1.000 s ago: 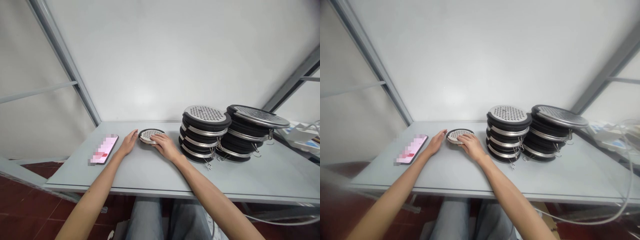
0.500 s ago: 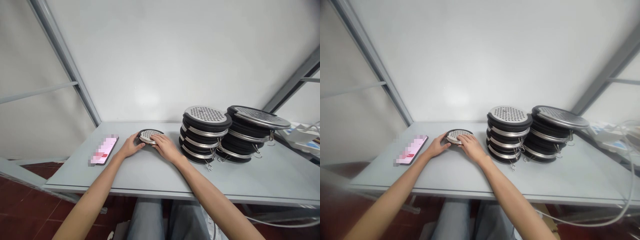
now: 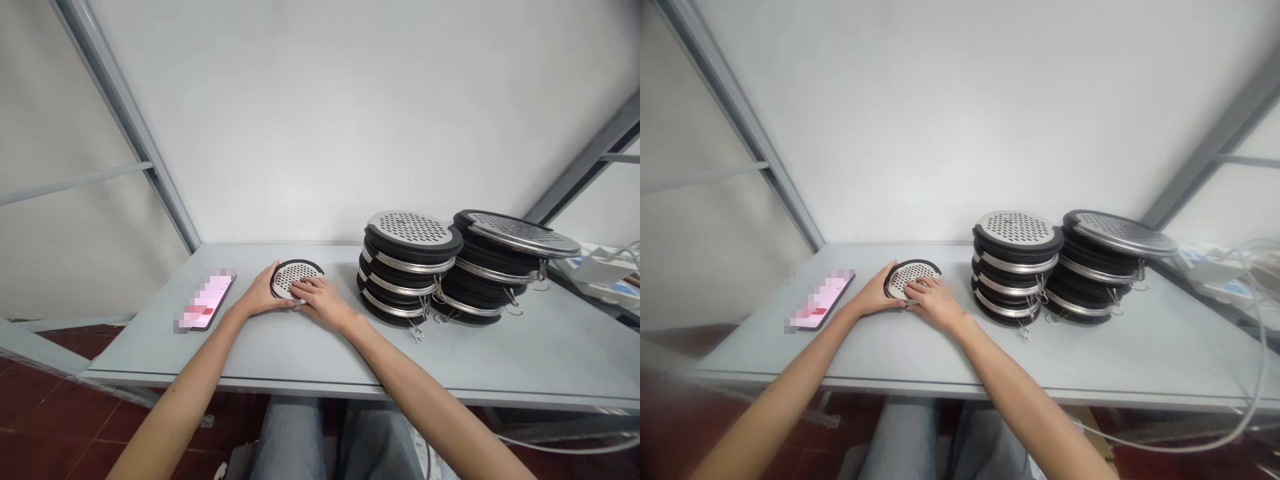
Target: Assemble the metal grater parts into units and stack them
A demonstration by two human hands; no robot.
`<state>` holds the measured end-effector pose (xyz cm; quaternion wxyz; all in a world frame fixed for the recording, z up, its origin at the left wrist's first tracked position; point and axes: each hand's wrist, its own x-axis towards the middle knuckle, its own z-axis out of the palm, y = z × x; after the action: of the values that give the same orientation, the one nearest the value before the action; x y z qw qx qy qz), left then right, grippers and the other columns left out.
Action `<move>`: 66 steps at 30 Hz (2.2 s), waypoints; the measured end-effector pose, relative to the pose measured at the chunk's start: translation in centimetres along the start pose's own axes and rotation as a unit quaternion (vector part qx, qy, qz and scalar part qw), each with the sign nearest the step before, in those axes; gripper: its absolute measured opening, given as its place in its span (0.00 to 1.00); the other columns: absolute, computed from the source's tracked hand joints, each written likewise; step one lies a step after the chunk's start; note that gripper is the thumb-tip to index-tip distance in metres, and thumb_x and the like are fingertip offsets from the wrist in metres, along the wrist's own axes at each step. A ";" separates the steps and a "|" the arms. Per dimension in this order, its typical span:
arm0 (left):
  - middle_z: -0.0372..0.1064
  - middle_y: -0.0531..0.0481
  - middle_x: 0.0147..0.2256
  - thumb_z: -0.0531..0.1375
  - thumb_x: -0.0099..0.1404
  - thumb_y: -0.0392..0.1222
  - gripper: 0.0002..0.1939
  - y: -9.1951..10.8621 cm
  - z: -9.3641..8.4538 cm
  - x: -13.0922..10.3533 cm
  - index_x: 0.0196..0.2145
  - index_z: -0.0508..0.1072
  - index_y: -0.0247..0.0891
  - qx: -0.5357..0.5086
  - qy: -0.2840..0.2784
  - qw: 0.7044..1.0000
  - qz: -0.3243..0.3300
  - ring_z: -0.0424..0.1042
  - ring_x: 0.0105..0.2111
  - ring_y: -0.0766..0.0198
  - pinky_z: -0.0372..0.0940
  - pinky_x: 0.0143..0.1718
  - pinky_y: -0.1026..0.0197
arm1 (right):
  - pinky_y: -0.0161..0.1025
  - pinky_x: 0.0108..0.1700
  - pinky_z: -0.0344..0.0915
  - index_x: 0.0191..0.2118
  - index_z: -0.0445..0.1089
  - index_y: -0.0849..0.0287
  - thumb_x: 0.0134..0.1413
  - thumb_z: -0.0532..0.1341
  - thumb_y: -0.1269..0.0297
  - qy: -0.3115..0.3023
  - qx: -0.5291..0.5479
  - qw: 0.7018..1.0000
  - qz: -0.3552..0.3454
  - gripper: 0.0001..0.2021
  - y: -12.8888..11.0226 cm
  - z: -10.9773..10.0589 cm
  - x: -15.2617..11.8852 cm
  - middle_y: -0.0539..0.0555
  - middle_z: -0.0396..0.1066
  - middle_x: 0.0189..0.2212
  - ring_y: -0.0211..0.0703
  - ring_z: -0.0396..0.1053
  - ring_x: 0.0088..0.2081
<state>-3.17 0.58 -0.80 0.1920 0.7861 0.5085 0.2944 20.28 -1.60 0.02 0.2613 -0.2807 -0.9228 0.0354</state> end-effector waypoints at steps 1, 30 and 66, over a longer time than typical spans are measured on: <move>0.48 0.31 0.66 0.73 0.41 0.62 0.65 0.1 0.0 -0.1 0.68 0.48 0.34 -0.002 -0.009 1.000 0.002 0.51 0.66 0.38 0.51 0.64 0.39 | 0.53 0.57 0.63 0.57 0.67 0.55 0.61 0.61 0.56 0.002 0.015 1.000 -0.004 0.21 -0.1 -0.2 0.0 0.59 0.72 0.53 0.53 0.64 0.57; 0.51 0.38 0.66 0.74 0.38 0.60 0.65 1.0 -0.1 -0.5 0.67 0.50 0.40 -0.025 -0.028 0.997 0.063 0.53 0.65 0.39 0.51 0.66 0.41 | 0.60 0.61 0.56 0.66 0.52 0.62 0.26 0.71 0.34 0.064 0.049 0.987 0.138 0.62 2.4 0.8 -0.9 0.69 0.61 0.60 0.68 0.60 0.60; 0.67 0.35 0.56 0.71 0.45 0.60 0.52 1.5 0.0 0.0 0.62 0.61 0.34 -0.046 0.078 0.995 -0.036 0.67 0.56 0.44 0.62 0.58 0.45 | 0.56 0.59 0.63 0.51 0.73 0.57 0.55 0.66 0.55 0.162 -0.011 0.986 0.047 0.19 1.0 1.1 -0.2 0.59 0.73 0.50 0.54 0.65 0.56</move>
<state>-2.14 -0.03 0.07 0.1985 0.7319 0.5359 0.3712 20.36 -0.83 -1.26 0.4024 -0.3290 -0.8542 -0.0087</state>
